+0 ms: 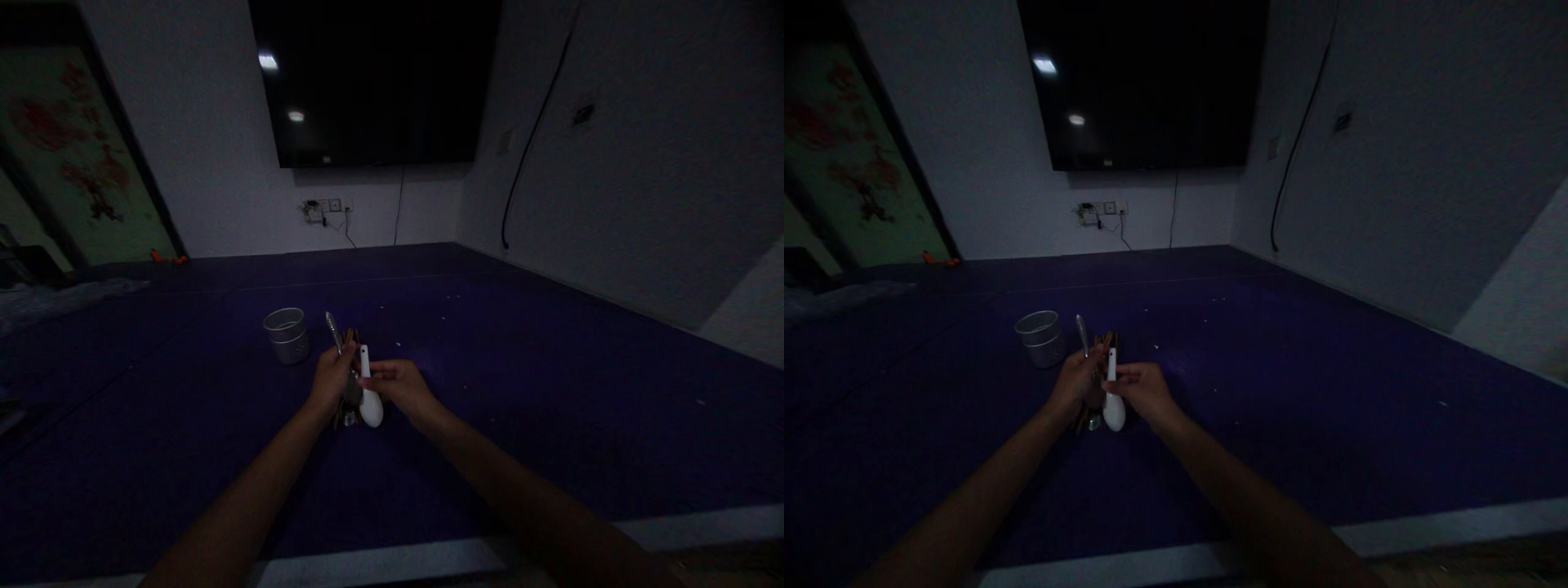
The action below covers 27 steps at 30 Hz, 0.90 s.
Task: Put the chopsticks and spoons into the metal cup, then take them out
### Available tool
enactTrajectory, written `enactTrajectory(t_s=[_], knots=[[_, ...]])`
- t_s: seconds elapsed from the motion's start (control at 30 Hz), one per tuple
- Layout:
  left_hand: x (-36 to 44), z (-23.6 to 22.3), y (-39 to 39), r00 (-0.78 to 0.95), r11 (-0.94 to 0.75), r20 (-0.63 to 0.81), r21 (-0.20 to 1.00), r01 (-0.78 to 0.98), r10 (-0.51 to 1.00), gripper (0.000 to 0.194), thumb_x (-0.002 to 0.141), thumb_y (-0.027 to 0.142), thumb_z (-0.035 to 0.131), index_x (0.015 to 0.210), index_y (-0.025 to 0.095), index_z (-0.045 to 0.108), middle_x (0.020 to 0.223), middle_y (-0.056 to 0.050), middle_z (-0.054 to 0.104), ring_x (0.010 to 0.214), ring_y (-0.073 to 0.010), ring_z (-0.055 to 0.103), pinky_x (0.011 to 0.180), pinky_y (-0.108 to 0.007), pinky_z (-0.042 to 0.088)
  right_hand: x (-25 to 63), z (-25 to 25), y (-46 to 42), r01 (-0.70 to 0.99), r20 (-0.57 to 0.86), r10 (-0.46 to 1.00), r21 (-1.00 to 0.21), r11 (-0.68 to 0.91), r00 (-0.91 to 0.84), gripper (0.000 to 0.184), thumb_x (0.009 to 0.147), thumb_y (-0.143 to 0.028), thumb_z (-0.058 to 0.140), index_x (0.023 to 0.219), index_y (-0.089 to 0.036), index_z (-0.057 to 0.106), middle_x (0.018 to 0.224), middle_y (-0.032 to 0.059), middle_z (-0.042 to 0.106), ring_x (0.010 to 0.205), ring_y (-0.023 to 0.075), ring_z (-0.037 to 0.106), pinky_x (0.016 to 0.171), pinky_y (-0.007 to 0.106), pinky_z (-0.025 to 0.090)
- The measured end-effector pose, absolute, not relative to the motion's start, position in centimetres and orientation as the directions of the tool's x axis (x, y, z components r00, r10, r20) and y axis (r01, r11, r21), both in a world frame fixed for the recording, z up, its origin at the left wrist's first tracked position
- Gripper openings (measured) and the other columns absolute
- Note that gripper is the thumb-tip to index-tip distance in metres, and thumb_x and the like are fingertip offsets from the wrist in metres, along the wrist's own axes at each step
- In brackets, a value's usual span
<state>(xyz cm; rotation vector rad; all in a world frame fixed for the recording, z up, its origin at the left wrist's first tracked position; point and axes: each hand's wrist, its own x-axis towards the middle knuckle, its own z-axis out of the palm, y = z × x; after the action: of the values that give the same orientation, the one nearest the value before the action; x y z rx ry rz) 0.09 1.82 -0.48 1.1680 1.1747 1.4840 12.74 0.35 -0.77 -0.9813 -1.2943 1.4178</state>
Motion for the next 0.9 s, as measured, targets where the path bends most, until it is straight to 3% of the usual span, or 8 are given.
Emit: enactTrajectory(t_s=[0.27, 0.47, 0.7, 0.9], knots=[[0.1, -0.6, 1.8, 0.047, -0.056, 0.062, 0.990, -0.129, 0.997, 0.046, 0.071, 0.057, 0.057, 0.082, 0.012, 0.061, 0.052, 0.000, 0.060, 0.042, -0.0119, 0.055, 0.046, -0.023, 0.040, 13.3, -0.2, 0.6, -0.215, 0.050, 0.993, -0.976, 0.026, -0.108, 0.032, 0.048, -0.028, 0.077, 0.073, -0.015, 0.063, 0.055, -0.0018, 0.060, 0.049, 0.0114, 0.054, 0.051, 0.025, 0.039], [0.8, -0.8, 0.9, 0.270, -0.017, 0.007, 0.999, 0.037, 0.963, 0.050, 0.073, 0.062, 0.051, 0.070, 0.012, 0.057, 0.043, 0.000, 0.055, 0.036, -0.0111, 0.052, 0.039, -0.020, 0.035, 13.8, -0.2, 1.1, -0.182, 0.099, 0.991, -0.977, 0.113, 0.084, 0.032, 0.049, -0.022, 0.072, 0.076, -0.016, 0.057, 0.066, -0.0019, 0.060, 0.053, 0.0118, 0.056, 0.054, 0.025, 0.042], [1.1, -0.4, 0.3, 0.358, -0.034, -0.009, 0.993, 0.114, 0.934, 0.060, 0.072, 0.071, 0.041, 0.065, 0.013, 0.056, 0.049, -0.001, 0.058, 0.033, -0.0098, 0.049, 0.036, -0.020, 0.033, 14.2, 0.0, 1.4, -0.341, 0.010, 1.000, -0.940, 0.008, -0.004, 0.043, 0.049, -0.024, 0.077, 0.087, -0.017, 0.057, 0.058, -0.0036, 0.059, 0.044, 0.0104, 0.052, 0.044, 0.023, 0.039], [1.1, -0.7, 0.3, 0.345, -0.039, -0.027, 0.982, 0.185, 0.938, 0.066, 0.071, 0.075, 0.036, 0.057, 0.013, 0.055, 0.045, -0.001, 0.053, 0.038, -0.0096, 0.048, 0.041, -0.021, 0.034, 14.4, 0.0, 1.4, -0.384, 0.009, 0.990, -0.922, -0.047, -0.144, 0.030, 0.053, -0.035, 0.077, 0.067, -0.013, 0.063, 0.053, -0.0029, 0.057, 0.045, 0.0058, 0.049, 0.048, 0.021, 0.041]])
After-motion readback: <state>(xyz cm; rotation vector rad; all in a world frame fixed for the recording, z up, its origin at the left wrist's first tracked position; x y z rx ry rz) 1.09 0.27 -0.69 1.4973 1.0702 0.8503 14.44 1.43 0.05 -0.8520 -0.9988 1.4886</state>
